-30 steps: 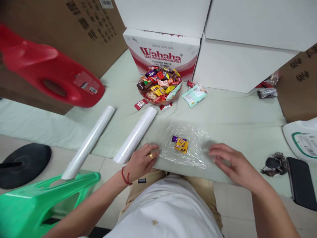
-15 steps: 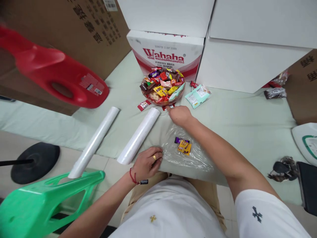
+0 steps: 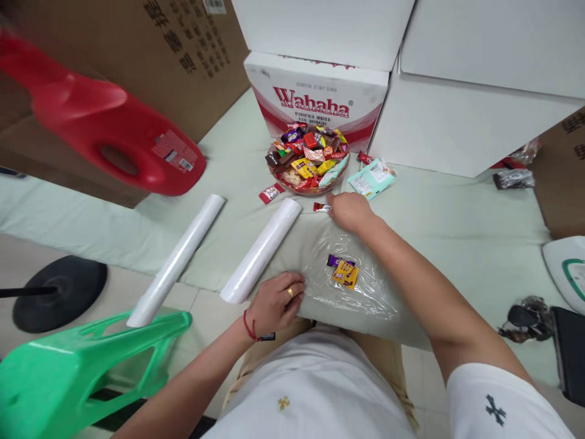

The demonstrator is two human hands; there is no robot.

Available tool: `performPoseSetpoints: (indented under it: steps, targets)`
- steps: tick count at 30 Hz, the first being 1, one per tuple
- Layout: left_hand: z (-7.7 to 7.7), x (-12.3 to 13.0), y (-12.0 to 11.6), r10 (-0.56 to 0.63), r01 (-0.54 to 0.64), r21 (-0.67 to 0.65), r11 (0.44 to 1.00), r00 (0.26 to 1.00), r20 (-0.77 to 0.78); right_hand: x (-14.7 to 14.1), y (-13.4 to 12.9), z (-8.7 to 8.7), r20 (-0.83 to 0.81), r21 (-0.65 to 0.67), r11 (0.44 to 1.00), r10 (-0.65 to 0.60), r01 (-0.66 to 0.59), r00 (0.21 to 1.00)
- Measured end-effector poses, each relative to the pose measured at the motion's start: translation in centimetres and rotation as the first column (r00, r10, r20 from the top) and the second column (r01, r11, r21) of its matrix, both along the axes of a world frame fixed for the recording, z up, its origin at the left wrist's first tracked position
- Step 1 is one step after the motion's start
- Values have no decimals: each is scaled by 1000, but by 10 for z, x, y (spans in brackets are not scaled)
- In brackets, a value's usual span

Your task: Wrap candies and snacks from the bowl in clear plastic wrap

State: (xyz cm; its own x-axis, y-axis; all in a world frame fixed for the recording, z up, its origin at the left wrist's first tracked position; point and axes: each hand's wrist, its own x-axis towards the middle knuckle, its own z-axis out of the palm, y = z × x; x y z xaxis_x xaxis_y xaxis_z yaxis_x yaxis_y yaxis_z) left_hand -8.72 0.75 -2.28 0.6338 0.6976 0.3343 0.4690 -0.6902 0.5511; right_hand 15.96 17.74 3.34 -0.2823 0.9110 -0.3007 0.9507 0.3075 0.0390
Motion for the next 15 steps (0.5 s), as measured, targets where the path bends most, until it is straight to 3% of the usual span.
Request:
performPoseSetpoints:
  steps: [6,10,15]
  targets:
    - [-1,0,0,8,-8,10,1000,1000,-4,4,-4,0,-107,-28,1000,-8,4,994]
    - [-1,0,0,6,-6,8,1000,1000,-6,19,-27,14,-233,-10,999,-54,53,971]
    - [-2,0,0,10,-11,-8,1000,1000,-10,55,-74,29,-512,-250,968,-156,27,845]
